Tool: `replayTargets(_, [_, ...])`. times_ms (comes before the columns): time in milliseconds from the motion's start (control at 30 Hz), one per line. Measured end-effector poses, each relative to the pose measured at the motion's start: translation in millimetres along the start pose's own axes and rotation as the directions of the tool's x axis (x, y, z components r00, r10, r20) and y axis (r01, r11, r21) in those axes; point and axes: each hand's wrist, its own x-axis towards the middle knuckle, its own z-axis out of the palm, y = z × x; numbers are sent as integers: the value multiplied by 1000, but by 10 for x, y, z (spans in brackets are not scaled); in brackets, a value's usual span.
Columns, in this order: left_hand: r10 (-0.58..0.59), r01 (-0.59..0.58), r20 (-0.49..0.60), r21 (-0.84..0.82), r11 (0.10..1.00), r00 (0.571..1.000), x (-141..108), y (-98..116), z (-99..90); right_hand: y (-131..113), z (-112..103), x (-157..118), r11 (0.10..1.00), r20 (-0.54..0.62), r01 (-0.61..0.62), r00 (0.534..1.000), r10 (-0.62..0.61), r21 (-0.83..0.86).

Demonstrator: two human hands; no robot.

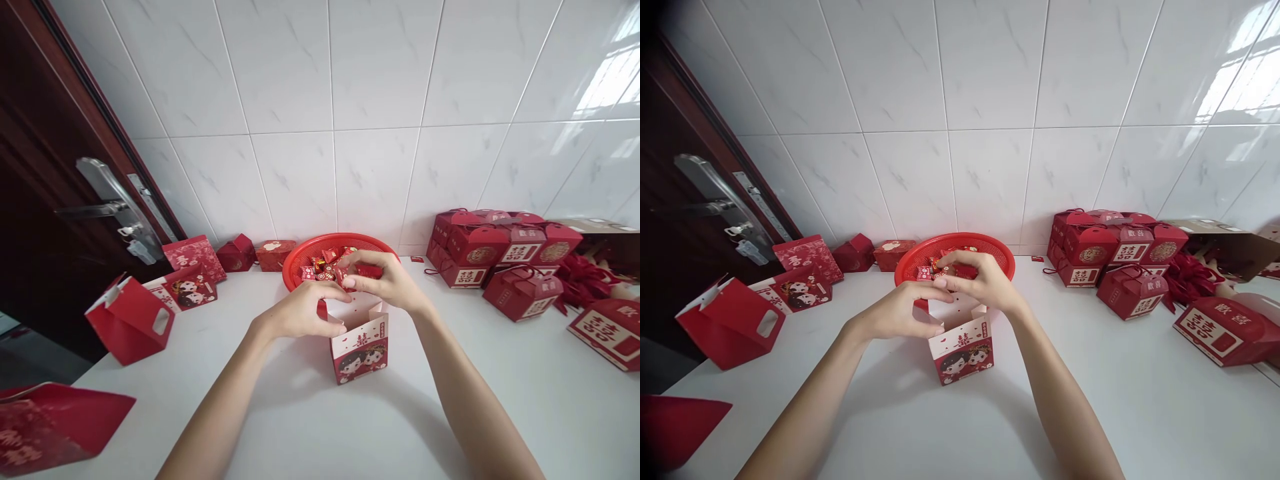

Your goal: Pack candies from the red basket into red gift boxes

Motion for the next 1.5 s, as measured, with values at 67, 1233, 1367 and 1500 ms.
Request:
replayTargets(67, [25, -25, -14, 27, 999, 1000, 3, -8, 11, -11, 1, 0, 994, -95, -13, 995, 24, 112])
replayTargets(1233, [90, -90, -17, -53, 994, 996, 52, -93, -8, -200, -106, -86, 978, 12, 2, 1000, 1, -208])
replayTargets(1367, [105, -109, -87, -49, 993, 991, 59, -71, 2, -215, -297, -138, 966, -88, -66, 995, 45, -249])
replayTargets(1500, [82, -108, -221, -109, 988, 972, 35, -58, -50, -180, -376, -145, 949, 13, -97, 994, 105, -299])
